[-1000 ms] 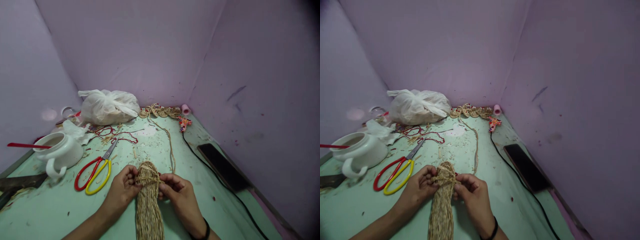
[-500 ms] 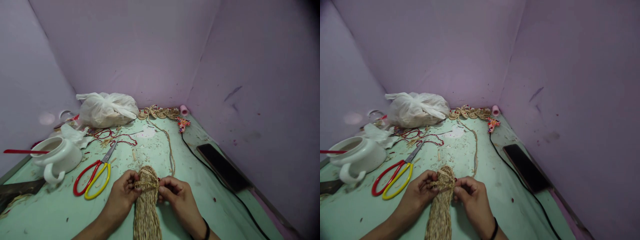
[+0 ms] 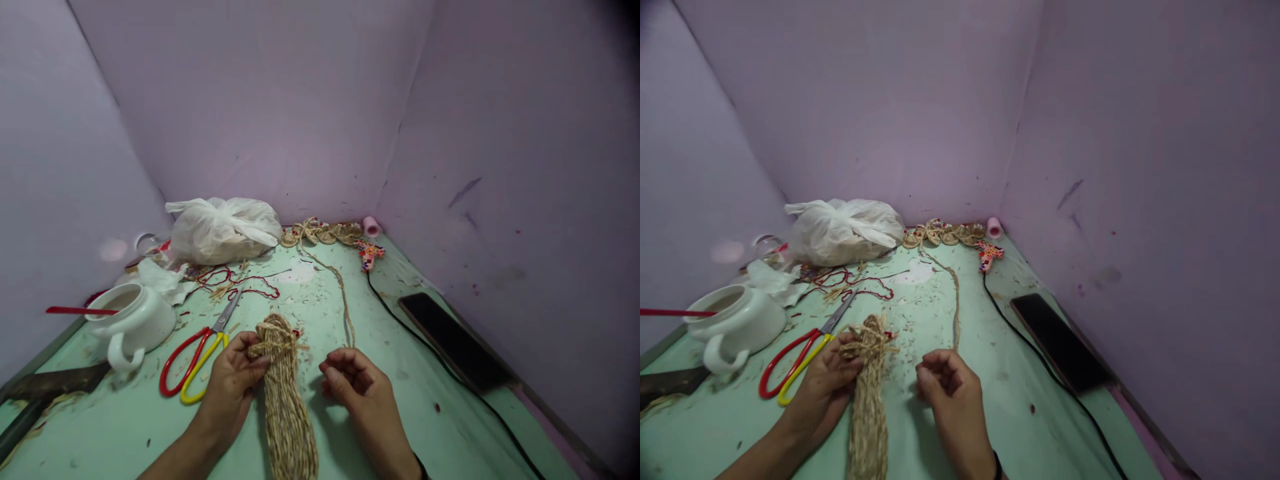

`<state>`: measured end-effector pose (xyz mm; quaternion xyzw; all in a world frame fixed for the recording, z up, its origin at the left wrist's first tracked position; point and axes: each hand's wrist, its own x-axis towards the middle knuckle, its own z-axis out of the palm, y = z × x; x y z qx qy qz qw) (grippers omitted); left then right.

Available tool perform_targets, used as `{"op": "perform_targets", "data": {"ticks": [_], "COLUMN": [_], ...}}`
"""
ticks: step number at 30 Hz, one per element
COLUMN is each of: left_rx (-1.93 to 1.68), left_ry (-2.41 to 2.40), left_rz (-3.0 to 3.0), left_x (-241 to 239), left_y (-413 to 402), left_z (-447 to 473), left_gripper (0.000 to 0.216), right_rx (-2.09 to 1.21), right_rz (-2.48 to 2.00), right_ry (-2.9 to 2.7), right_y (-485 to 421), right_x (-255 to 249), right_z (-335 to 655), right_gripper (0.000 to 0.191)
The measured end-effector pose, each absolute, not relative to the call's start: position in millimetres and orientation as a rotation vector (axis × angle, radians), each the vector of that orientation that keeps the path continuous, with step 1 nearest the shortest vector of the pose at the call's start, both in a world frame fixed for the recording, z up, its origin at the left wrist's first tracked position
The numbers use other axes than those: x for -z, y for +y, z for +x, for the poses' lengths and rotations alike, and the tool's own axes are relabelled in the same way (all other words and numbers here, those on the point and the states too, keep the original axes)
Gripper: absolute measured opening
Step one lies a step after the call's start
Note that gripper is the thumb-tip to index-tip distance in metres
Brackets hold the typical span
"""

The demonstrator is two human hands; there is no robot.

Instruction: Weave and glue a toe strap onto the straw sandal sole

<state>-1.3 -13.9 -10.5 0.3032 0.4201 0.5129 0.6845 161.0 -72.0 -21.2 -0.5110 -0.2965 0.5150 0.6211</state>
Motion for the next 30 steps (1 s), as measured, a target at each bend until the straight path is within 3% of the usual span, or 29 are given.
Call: {"op": "perform_targets", "data": {"ticks": [10, 16, 20, 30], "left_rx": [-0.941, -0.92, -0.929, -0.874], "left_ry": [0.808, 0.797, 0.82, 0.824], "left_rz": [0.631, 0.684, 0.72, 0.78], "left_x": [11.9, 10.9, 10.9, 16.8], "left_y": [-15.4, -17.4, -19.1, -18.7], "left_z": [-0.4, 3.9, 5.4, 2.1], "left_gripper": [0.036, 0.036, 0.033, 0.031], "right_rx": [-1.064, -0.622, -0.573, -0.614], "right_rz": [-1.17, -1.133, -1.079, -1.129], "right_ry": [-0.788, -1.098, -1.213, -1.247], "right_y": [-73.5, -81.2, -79.7, -78.0], "right_x": [23.1, 18.2, 12.9, 13.1], "right_z": [166.9, 164.8, 153.3, 149.5], "right_gripper": [0.024, 0.005, 0.016, 0.02]}}
